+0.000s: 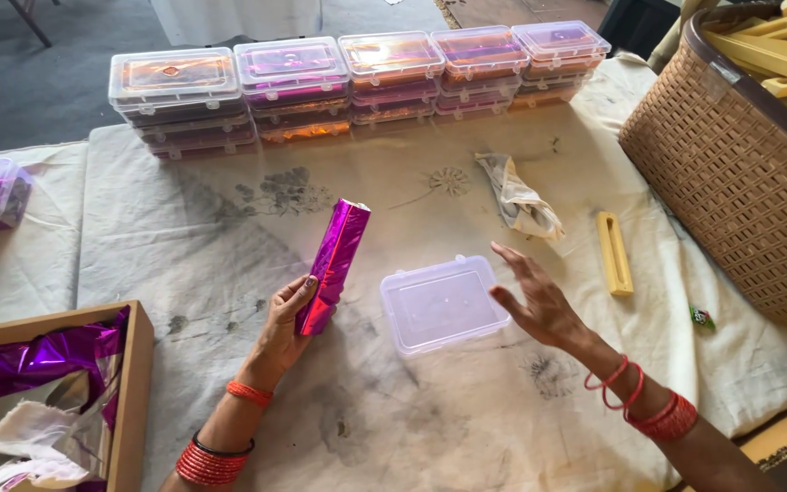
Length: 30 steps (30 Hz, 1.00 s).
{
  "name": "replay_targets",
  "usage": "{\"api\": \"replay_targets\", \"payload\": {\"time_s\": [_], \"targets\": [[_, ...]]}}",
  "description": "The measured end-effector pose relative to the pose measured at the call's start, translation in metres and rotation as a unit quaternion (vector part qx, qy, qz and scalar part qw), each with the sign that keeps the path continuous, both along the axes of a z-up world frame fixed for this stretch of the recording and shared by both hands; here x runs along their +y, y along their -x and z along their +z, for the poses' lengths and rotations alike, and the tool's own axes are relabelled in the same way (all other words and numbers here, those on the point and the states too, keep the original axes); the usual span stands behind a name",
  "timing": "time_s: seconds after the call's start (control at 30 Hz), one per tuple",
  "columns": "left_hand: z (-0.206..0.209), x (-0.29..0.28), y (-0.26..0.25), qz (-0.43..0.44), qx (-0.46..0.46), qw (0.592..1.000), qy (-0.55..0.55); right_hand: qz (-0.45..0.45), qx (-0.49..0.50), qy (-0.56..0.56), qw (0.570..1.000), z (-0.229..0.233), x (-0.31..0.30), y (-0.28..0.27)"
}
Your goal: The person wipes a small wooden rectangular object with a white cloth. They then wrap the wooden object in a sheet of shiny purple foil, folding the edges to create a neat package. Finally, they place the wrapped item into a clear plastic container and close the lid.
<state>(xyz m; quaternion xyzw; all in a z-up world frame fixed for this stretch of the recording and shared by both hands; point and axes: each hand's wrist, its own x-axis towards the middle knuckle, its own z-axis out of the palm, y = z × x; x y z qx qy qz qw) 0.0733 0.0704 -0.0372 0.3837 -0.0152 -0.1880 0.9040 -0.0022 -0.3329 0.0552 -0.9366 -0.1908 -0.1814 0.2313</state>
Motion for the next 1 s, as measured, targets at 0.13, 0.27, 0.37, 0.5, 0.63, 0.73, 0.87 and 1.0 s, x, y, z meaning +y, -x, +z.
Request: {"api": "replay_targets", "payload": {"time_s": [0.13,0.27,0.37,0.5,0.63,0.73,0.87,1.0], "targets": [[0.003,0.000,0.002,-0.005,-0.022,1.000,-0.009,-0.084,0.337,0.089,0.934,0.025,0.025,-0.022],[0.001,0.001,0.000,0.001,-0.029,1.000,-0.012,0.197,0.276,0.140,0.930,0.051,0.034,-0.055],[0.000,0.004,-0.004,0.005,-0.022,1.000,-0.004,0.286,-0.045,0.323,0.901,0.065,0.068,-0.067],[-0.005,0.018,-0.008,0.012,-0.044,0.999,0.019,0.390,-0.005,0.185,0.902,0.052,0.108,-0.044],[-0.002,0.021,-0.012,0.036,-0.026,0.999,0.021,0.194,-0.049,0.180,0.963,0.038,0.122,-0.009],[-0.004,0.020,-0.013,0.040,-0.028,0.999,0.016,0.092,0.060,0.298,0.948,0.060,0.133,0.011],[-0.003,0.017,-0.011,0.044,-0.027,0.999,-0.005,0.242,0.131,0.337,0.900,0.017,0.088,-0.001],[0.000,0.017,-0.010,0.045,-0.023,0.999,-0.008,0.269,-0.063,0.401,0.873,0.025,0.069,-0.006]]}}
